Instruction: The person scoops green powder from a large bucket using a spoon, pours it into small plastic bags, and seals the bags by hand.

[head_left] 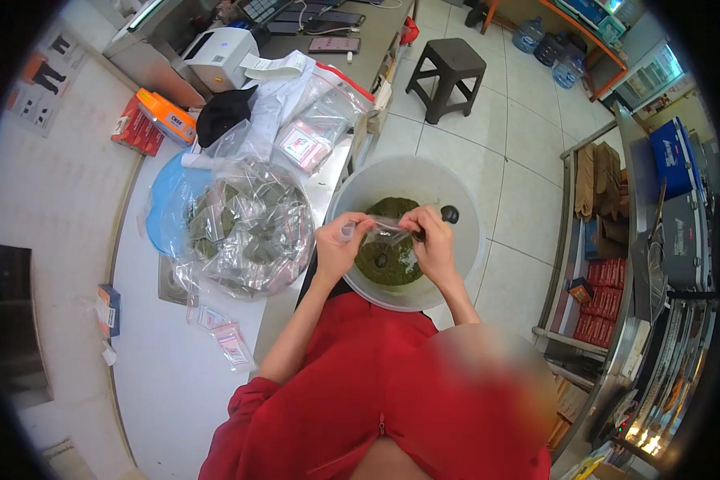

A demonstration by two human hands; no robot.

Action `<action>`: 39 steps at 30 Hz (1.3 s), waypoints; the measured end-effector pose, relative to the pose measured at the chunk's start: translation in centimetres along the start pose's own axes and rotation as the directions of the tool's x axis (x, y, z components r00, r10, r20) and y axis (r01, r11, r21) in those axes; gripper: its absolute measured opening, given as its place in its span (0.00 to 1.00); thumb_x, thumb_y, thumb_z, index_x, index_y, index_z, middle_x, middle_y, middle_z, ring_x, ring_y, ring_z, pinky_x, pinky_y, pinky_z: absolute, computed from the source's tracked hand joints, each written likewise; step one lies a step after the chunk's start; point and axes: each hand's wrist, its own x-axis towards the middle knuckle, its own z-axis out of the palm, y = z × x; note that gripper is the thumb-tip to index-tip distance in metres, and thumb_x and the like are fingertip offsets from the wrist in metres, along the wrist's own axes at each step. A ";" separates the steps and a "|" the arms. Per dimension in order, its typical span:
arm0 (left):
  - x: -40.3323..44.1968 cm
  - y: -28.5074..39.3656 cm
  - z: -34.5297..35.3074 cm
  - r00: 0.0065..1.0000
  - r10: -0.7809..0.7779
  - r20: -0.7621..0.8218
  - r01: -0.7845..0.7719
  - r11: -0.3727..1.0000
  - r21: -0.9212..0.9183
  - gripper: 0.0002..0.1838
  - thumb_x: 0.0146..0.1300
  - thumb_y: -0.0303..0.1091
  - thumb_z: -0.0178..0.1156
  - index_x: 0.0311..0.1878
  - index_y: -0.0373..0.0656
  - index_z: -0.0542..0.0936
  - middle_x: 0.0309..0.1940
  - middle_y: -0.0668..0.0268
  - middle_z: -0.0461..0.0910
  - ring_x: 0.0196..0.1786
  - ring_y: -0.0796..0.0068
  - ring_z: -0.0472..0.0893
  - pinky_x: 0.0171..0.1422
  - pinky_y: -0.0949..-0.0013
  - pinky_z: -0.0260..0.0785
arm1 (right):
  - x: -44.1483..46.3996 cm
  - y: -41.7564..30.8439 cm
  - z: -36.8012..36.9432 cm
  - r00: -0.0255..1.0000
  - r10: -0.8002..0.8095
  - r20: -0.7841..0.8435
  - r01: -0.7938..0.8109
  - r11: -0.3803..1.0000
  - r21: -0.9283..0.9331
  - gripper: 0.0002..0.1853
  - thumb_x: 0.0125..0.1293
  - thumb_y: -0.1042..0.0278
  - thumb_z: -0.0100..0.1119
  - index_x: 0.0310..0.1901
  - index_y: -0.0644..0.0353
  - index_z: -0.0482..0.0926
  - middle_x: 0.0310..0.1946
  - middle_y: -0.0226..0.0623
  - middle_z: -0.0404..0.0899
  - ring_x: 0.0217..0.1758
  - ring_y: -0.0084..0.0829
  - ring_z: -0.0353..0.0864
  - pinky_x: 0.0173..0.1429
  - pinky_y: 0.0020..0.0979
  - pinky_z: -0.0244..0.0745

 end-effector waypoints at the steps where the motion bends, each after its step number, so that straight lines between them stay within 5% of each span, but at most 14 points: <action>1: 0.0 -0.1 0.1 0.997 0.037 -0.061 -0.037 0.999 0.002 0.05 0.60 0.27 0.62 0.38 0.35 0.82 0.30 0.66 0.83 0.32 0.83 0.78 0.37 0.77 0.70 | 0.2 -1.0 0.1 0.999 0.038 -0.004 -0.038 0.998 0.050 0.03 0.55 0.83 0.59 0.31 0.67 0.78 0.27 0.39 0.77 0.29 0.32 0.78 0.34 0.28 0.70; 4: 0.2 0.9 -0.4 0.985 0.091 -0.146 -0.094 0.995 -0.015 0.05 0.59 0.28 0.63 0.33 0.36 0.79 0.27 0.66 0.81 0.31 0.83 0.78 0.36 0.77 0.69 | 0.5 -2.5 -0.3 0.965 0.219 0.147 -0.229 0.972 0.056 0.04 0.54 0.84 0.59 0.32 0.67 0.80 0.26 0.39 0.77 0.30 0.34 0.78 0.35 0.28 0.72; 6: 0.1 1.9 -1.1 0.999 0.012 0.046 -0.011 0.999 -0.036 0.05 0.59 0.28 0.62 0.34 0.36 0.80 0.28 0.65 0.81 0.31 0.82 0.78 0.37 0.76 0.69 | 0.4 -2.2 0.1 0.993 0.101 0.059 -0.106 0.990 0.090 0.03 0.54 0.81 0.63 0.31 0.65 0.81 0.25 0.34 0.78 0.28 0.25 0.74 0.31 0.25 0.66; 8: 0.1 3.3 -1.6 0.990 0.112 0.089 -0.115 0.993 0.022 0.05 0.58 0.28 0.63 0.34 0.36 0.80 0.29 0.65 0.81 0.32 0.80 0.78 0.38 0.75 0.70 | 0.4 -2.1 0.0 0.998 -0.065 0.018 0.064 0.994 0.087 0.03 0.54 0.80 0.64 0.31 0.64 0.82 0.25 0.33 0.78 0.27 0.23 0.74 0.30 0.23 0.65; 12: -0.2 4.0 -2.1 0.979 0.166 0.114 -0.179 0.978 0.111 0.06 0.57 0.28 0.64 0.35 0.36 0.80 0.28 0.65 0.81 0.31 0.79 0.79 0.37 0.75 0.70 | 0.9 -3.6 -0.5 0.996 -0.036 0.079 0.030 0.996 0.079 0.03 0.53 0.80 0.65 0.31 0.64 0.81 0.26 0.34 0.79 0.28 0.24 0.74 0.30 0.24 0.66; 14: -0.3 4.4 -2.1 0.979 0.181 0.096 -0.191 0.975 0.115 0.05 0.57 0.28 0.64 0.35 0.36 0.81 0.28 0.65 0.81 0.30 0.80 0.78 0.37 0.76 0.69 | 0.8 -3.9 -0.6 0.994 0.041 0.098 -0.051 0.994 0.101 0.04 0.52 0.81 0.64 0.31 0.66 0.81 0.27 0.39 0.79 0.32 0.33 0.78 0.36 0.29 0.72; 21: -0.4 6.9 -2.3 0.976 0.145 0.162 -0.162 0.981 0.102 0.05 0.57 0.27 0.63 0.34 0.36 0.80 0.29 0.63 0.81 0.31 0.76 0.80 0.37 0.74 0.71 | 0.9 -4.5 -0.5 0.993 -0.091 0.078 0.084 0.992 0.091 0.04 0.52 0.79 0.66 0.31 0.65 0.82 0.27 0.37 0.79 0.29 0.29 0.77 0.33 0.28 0.71; 24: -0.2 6.7 -2.4 0.983 0.113 0.142 -0.126 0.988 0.086 0.05 0.57 0.28 0.64 0.34 0.36 0.80 0.29 0.63 0.82 0.31 0.76 0.80 0.37 0.74 0.71 | 0.8 -4.5 -1.0 0.992 0.120 0.032 -0.123 0.982 0.143 0.04 0.52 0.79 0.67 0.29 0.65 0.81 0.26 0.35 0.79 0.27 0.26 0.76 0.31 0.25 0.69; 26: -0.3 6.6 -2.7 0.985 0.058 0.165 -0.068 0.996 0.055 0.05 0.57 0.28 0.64 0.34 0.36 0.80 0.29 0.64 0.82 0.31 0.76 0.80 0.37 0.74 0.71 | 0.6 -4.9 -0.8 0.999 0.000 -0.047 0.005 0.995 0.099 0.04 0.52 0.79 0.67 0.29 0.64 0.81 0.25 0.34 0.80 0.26 0.24 0.76 0.29 0.23 0.68; 33: -1.2 7.1 -3.0 0.978 0.164 0.128 -0.178 0.978 0.106 0.05 0.57 0.28 0.63 0.34 0.37 0.79 0.28 0.65 0.81 0.30 0.74 0.81 0.37 0.73 0.71 | 1.0 -5.5 -0.9 0.996 0.024 0.087 -0.034 0.993 0.117 0.04 0.51 0.80 0.67 0.30 0.65 0.81 0.27 0.37 0.79 0.28 0.27 0.78 0.32 0.24 0.71; 35: -1.4 7.7 -3.3 0.978 0.154 0.139 -0.171 0.977 0.128 0.05 0.57 0.28 0.63 0.34 0.38 0.79 0.28 0.65 0.81 0.30 0.73 0.81 0.37 0.73 0.71 | 0.7 -5.6 -0.2 0.995 -0.054 0.087 0.038 0.983 0.177 0.04 0.52 0.81 0.66 0.29 0.65 0.81 0.25 0.32 0.78 0.22 0.18 0.68 0.24 0.20 0.56; 36: -1.3 7.9 -3.5 0.977 0.123 0.173 -0.140 0.986 0.091 0.05 0.55 0.27 0.64 0.33 0.37 0.80 0.28 0.64 0.81 0.30 0.75 0.80 0.37 0.74 0.71 | 0.6 -5.8 0.0 0.994 -0.057 0.098 0.038 0.982 0.183 0.04 0.52 0.81 0.66 0.29 0.65 0.81 0.25 0.32 0.78 0.22 0.18 0.68 0.24 0.20 0.56; 38: -1.2 8.0 -3.7 0.978 0.085 0.189 -0.099 0.993 0.063 0.05 0.54 0.27 0.64 0.33 0.37 0.80 0.27 0.64 0.81 0.30 0.77 0.80 0.36 0.75 0.70 | 0.2 -6.2 0.3 0.993 -0.086 0.077 0.071 0.982 0.175 0.04 0.51 0.81 0.65 0.31 0.66 0.81 0.27 0.38 0.78 0.28 0.29 0.78 0.32 0.25 0.72; 39: -1.2 7.8 -3.6 0.970 0.148 0.194 -0.168 0.981 0.093 0.05 0.54 0.27 0.64 0.33 0.37 0.80 0.27 0.63 0.81 0.30 0.75 0.80 0.36 0.74 0.70 | 0.0 -6.4 0.5 0.992 -0.088 0.092 0.069 0.980 0.187 0.04 0.51 0.81 0.65 0.31 0.66 0.81 0.27 0.38 0.78 0.28 0.29 0.78 0.32 0.25 0.72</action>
